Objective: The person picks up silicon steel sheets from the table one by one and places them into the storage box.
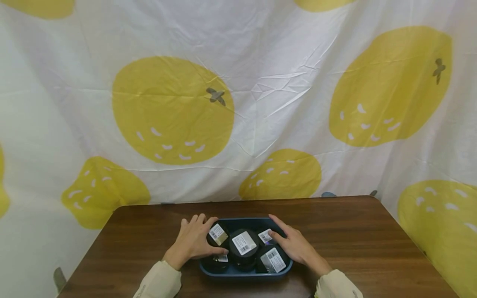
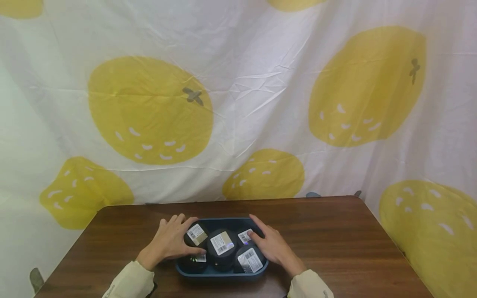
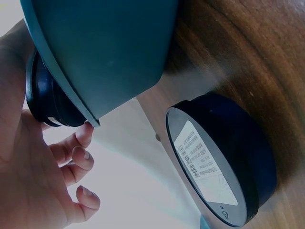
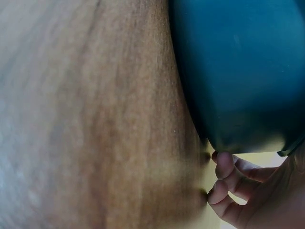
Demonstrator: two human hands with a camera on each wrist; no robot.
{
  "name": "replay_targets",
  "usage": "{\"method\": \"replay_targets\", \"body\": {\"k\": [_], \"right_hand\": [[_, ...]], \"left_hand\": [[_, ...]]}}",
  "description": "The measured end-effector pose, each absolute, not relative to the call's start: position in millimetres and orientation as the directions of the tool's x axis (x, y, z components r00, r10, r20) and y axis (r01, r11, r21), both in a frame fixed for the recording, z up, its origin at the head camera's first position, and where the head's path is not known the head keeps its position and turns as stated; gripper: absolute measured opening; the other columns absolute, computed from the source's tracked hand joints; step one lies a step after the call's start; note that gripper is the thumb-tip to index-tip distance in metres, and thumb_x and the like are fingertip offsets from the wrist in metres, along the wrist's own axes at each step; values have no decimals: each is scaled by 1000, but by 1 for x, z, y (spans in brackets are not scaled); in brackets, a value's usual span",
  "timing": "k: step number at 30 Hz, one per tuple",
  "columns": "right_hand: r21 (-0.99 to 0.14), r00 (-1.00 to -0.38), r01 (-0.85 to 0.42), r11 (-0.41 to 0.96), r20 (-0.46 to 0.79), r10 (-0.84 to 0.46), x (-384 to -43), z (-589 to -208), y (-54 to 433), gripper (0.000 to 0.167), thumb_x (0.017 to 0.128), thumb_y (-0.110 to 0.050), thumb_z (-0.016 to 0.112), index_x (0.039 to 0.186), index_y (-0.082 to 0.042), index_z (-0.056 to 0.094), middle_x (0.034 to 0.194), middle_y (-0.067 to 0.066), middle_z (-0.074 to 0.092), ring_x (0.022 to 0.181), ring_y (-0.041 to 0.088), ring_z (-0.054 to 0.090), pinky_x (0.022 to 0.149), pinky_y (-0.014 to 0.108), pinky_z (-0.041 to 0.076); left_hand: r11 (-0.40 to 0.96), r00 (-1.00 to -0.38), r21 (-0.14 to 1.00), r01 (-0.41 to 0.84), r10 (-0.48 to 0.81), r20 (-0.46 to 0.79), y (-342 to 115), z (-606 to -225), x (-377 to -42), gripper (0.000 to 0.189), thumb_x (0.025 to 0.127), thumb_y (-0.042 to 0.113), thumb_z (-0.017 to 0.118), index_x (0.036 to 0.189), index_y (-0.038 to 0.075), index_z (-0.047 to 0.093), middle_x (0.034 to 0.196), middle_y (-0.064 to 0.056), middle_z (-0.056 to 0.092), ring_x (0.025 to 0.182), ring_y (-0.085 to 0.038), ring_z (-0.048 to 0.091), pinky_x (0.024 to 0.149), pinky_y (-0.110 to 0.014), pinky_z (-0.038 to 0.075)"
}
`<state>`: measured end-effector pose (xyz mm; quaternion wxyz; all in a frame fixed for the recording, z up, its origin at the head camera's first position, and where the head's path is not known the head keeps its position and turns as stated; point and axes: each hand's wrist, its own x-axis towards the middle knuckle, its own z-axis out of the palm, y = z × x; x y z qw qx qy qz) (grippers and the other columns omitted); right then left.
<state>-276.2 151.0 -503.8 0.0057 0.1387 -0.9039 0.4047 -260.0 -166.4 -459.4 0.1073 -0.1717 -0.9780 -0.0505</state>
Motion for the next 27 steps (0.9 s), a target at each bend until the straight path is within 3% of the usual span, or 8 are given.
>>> {"method": "replay_targets", "body": {"k": [20, 27], "right_hand": [[-726, -964, -248, 642, 119, -238, -275, -505, 150, 57, 98, -45, 57, 151, -28, 43, 148, 12, 50, 134, 39, 47, 107, 59, 34], [-728, -964, -248, 639, 120, -237, -276, -505, 150, 57, 98, -44, 57, 151, -27, 43, 148, 12, 50, 134, 39, 46, 107, 59, 34]], "left_hand": [[941, -930, 84, 328, 306, 203, -168, -458, -258, 101, 56, 87, 68, 134, 24, 59, 105, -6, 55, 97, -25, 52, 74, -42, 32], [939, -924, 87, 334, 308, 227, -171, -460, -259, 98, 57, 86, 69, 133, 25, 60, 99, -2, 52, 92, -22, 50, 72, -41, 31]]}}
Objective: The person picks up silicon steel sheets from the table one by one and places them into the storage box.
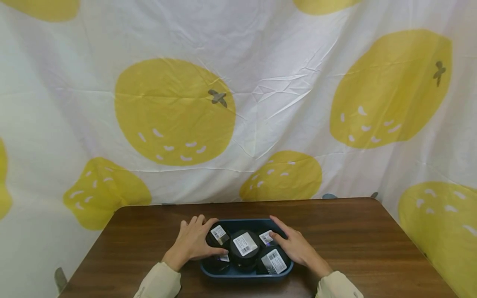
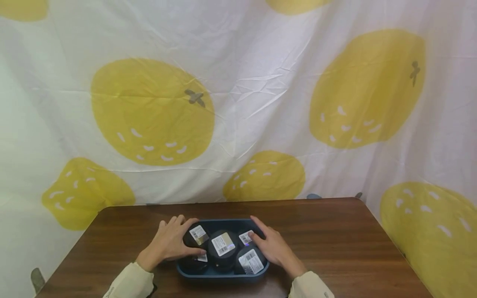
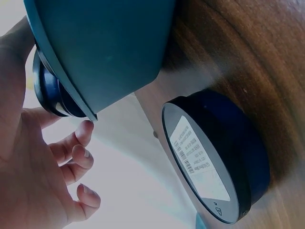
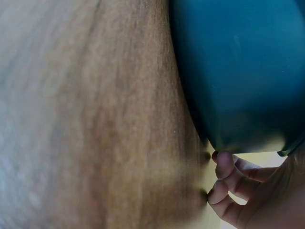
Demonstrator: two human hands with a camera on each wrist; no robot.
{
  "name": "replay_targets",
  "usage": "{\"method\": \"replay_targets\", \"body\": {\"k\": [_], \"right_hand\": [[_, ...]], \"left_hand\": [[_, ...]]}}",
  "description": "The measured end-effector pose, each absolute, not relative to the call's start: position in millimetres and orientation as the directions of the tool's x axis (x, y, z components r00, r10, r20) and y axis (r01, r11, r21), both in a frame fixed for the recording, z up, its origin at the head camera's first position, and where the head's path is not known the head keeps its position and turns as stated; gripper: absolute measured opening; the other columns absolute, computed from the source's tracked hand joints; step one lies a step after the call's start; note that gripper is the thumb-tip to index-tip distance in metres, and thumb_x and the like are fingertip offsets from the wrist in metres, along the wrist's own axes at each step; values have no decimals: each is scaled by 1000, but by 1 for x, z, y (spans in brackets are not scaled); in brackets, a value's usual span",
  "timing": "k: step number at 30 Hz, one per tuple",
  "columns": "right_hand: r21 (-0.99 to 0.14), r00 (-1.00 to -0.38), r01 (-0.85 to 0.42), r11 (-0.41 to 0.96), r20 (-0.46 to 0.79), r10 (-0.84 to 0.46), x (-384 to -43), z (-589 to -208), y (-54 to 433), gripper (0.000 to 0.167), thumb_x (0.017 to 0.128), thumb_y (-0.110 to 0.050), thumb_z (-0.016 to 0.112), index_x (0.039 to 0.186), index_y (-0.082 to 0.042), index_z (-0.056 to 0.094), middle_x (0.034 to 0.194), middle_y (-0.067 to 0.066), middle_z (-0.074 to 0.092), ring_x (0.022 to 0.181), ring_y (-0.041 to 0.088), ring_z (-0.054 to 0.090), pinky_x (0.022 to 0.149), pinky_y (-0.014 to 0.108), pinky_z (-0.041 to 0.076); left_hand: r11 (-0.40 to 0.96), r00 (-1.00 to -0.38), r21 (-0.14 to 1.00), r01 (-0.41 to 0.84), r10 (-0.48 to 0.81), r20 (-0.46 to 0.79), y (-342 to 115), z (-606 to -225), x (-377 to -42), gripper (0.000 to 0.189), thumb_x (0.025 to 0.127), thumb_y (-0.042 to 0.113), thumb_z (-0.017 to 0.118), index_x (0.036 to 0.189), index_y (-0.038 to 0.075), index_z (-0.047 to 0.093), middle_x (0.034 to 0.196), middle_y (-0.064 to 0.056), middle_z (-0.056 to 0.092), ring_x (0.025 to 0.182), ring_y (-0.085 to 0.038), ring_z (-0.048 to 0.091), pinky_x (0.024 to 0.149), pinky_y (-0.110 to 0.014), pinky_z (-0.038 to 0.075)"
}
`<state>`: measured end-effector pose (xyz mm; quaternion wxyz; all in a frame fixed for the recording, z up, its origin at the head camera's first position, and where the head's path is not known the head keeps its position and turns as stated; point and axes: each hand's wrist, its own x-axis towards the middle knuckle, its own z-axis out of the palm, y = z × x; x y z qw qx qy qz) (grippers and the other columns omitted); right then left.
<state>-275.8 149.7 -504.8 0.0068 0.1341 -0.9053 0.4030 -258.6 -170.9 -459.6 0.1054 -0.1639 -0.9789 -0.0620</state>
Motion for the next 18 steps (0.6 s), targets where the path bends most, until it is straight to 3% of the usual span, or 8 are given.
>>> {"method": "replay_targets", "body": {"k": [7, 18], "right_hand": [[-734, -965, -241, 635, 116, -233, -276, -503, 148, 56, 98, -44, 58, 150, -31, 44, 148, 11, 50, 135, 38, 46, 108, 59, 34], [-732, -962, -251, 633, 118, -245, -275, -502, 150, 58, 98, -45, 57, 151, -27, 42, 149, 12, 48, 135, 39, 45, 108, 59, 33]], "left_hand": [[941, -931, 104, 323, 296, 213, -175, -458, -256, 98, 57, 88, 67, 135, 27, 58, 101, -2, 54, 94, -21, 50, 73, -41, 32], [925, -947, 229, 302, 262, 187, -194, -452, -248, 98, 61, 88, 64, 139, 30, 55, 103, 2, 56, 98, -17, 51, 75, -39, 32]]}}
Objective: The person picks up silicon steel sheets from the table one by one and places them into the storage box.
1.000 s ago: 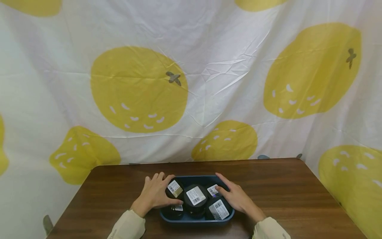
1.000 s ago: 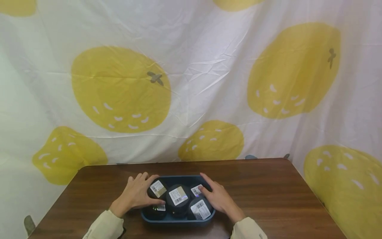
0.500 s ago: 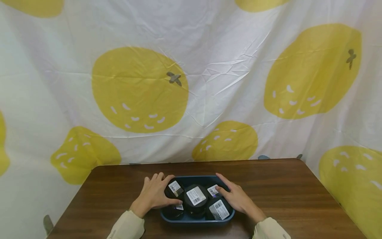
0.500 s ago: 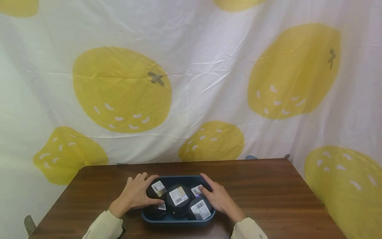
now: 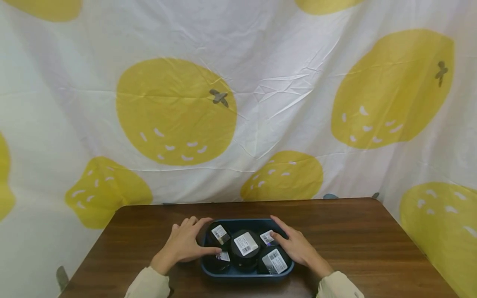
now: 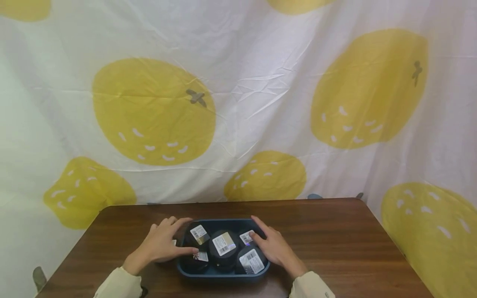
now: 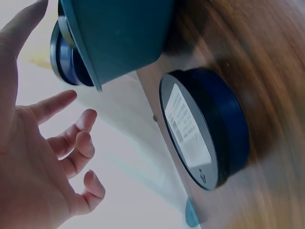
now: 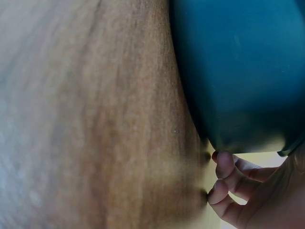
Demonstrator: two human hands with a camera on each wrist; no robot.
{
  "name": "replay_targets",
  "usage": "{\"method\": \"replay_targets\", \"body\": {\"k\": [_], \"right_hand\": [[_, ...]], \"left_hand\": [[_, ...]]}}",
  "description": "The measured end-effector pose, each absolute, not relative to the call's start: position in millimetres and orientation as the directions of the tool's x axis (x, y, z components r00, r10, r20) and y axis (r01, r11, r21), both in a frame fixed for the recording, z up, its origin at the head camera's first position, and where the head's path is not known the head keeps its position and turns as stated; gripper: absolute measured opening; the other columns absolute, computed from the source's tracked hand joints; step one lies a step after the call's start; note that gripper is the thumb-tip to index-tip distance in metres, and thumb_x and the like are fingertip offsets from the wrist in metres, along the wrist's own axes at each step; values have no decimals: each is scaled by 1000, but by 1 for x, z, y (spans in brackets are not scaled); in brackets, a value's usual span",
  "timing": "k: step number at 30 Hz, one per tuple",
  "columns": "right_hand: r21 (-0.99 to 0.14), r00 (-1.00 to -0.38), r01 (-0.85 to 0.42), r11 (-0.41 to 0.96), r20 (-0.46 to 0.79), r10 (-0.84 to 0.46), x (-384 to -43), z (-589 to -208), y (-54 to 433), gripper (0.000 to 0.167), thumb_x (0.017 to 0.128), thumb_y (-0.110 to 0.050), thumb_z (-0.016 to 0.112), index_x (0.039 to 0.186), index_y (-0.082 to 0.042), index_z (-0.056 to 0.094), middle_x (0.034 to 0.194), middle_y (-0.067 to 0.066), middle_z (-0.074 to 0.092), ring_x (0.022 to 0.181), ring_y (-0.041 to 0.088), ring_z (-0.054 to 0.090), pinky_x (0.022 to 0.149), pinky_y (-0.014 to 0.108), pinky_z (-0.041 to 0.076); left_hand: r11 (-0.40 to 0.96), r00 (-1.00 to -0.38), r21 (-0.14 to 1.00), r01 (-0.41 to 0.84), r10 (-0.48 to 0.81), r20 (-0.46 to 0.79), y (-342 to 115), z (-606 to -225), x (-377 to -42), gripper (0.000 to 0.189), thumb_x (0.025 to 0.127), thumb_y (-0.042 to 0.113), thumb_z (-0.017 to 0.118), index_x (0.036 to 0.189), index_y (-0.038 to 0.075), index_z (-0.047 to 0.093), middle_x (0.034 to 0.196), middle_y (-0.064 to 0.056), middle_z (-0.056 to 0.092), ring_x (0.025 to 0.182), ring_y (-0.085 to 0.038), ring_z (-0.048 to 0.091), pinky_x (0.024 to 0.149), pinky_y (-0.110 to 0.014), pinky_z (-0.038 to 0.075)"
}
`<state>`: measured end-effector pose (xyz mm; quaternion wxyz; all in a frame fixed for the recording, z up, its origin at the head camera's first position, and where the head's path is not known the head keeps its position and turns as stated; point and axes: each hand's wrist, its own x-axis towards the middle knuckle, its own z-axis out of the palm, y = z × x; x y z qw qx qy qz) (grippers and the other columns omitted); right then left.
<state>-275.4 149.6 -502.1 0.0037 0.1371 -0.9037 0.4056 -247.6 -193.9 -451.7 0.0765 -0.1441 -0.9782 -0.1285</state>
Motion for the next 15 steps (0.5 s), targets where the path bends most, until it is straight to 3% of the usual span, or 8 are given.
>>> {"method": "replay_targets", "body": {"k": [5, 15], "right_hand": [[-741, -965, -238, 627, 106, -241, -277, -503, 150, 58, 98, -46, 57, 152, -28, 42, 150, 11, 48, 136, 39, 44, 109, 59, 32], [-735, -962, -247, 631, 111, -248, -277, -504, 150, 59, 98, -46, 56, 152, -26, 41, 150, 12, 48, 136, 39, 45, 108, 59, 32]], "left_hand": [[921, -953, 263, 287, 246, 180, -204, -449, -242, 97, 62, 87, 65, 141, 31, 53, 111, 0, 59, 105, -19, 52, 80, -42, 35], [907, -965, 336, 252, 212, 152, -231, -456, -233, 94, 65, 82, 68, 141, 30, 52, 107, 3, 57, 104, -16, 50, 83, -44, 36]]}}
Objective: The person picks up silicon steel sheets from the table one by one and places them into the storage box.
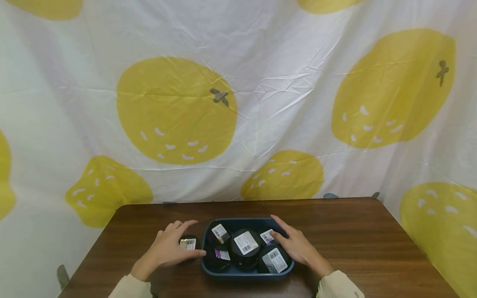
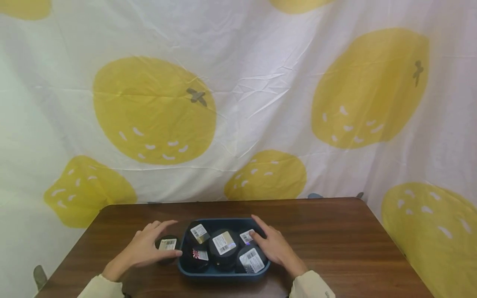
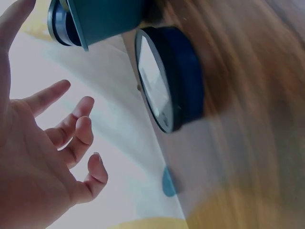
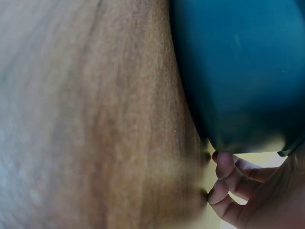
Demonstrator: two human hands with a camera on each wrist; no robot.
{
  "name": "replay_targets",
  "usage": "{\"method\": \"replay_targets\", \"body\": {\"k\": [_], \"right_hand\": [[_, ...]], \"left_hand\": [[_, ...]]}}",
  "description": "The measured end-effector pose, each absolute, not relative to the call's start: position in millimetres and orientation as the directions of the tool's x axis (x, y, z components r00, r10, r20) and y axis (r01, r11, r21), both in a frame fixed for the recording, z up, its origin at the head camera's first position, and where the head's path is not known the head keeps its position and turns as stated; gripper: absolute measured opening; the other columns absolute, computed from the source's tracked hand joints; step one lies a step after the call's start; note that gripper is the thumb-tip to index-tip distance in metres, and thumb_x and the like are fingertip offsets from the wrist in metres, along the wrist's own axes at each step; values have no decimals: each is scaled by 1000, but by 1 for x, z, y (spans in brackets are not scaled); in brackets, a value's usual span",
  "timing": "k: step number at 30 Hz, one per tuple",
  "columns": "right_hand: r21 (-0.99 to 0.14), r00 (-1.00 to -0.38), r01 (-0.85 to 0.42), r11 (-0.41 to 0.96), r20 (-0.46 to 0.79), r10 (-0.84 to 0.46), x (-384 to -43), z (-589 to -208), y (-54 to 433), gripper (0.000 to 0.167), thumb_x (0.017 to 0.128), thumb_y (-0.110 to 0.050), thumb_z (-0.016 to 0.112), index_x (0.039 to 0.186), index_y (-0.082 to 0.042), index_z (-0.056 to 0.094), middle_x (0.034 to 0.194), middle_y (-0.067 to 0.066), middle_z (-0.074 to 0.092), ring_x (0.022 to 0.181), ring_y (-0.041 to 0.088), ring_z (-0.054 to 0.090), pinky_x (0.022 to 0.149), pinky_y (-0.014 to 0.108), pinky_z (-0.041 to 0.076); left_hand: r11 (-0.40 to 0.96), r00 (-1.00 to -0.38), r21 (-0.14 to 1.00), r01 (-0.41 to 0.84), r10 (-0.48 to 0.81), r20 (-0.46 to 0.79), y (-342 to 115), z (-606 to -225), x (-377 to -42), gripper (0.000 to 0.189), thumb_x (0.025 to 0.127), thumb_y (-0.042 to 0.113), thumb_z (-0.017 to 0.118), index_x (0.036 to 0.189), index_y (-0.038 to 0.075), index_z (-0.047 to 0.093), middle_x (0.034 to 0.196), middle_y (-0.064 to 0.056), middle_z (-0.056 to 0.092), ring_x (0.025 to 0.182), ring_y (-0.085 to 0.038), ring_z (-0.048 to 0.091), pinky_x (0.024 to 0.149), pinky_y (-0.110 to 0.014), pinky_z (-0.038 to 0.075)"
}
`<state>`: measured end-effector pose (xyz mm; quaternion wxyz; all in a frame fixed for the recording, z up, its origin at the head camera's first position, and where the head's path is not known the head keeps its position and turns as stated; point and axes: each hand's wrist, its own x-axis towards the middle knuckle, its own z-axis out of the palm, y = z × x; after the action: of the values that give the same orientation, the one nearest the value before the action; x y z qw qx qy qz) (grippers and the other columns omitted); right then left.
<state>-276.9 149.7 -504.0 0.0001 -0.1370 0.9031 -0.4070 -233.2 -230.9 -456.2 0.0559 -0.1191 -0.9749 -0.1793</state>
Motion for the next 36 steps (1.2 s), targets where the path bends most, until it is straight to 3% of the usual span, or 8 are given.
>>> {"method": "replay_targets", "body": {"k": [8, 17, 36], "right_hand": [[-738, -963, -246, 629, 114, -242, -277, -503, 150, 58, 98, -45, 57, 151, -27, 42, 149, 12, 48, 136, 39, 45, 108, 59, 32], [-738, -963, -244, 629, 111, -244, -278, -505, 149, 58, 98, -45, 57, 151, -29, 42, 149, 10, 49, 136, 37, 45, 109, 58, 32], [-745, -965, -240, 622, 112, -239, -278, -506, 150, 57, 98, -46, 57, 151, -30, 43, 148, 12, 49, 135, 38, 46, 108, 59, 33]], "left_hand": [[892, -967, 377, 249, 209, 144, -248, -466, -228, 94, 66, 78, 71, 143, 28, 50, 104, 4, 56, 100, -12, 48, 80, -41, 36], [869, -975, 443, 221, 189, 114, -262, -475, -230, 93, 68, 66, 79, 144, 24, 48, 104, 1, 55, 100, -17, 50, 77, -41, 39], [776, -966, 602, 187, 257, -31, -277, -492, -239, 105, 70, 49, 87, 153, 11, 34, 116, -12, 50, 107, -26, 49, 90, -50, 43]]}}
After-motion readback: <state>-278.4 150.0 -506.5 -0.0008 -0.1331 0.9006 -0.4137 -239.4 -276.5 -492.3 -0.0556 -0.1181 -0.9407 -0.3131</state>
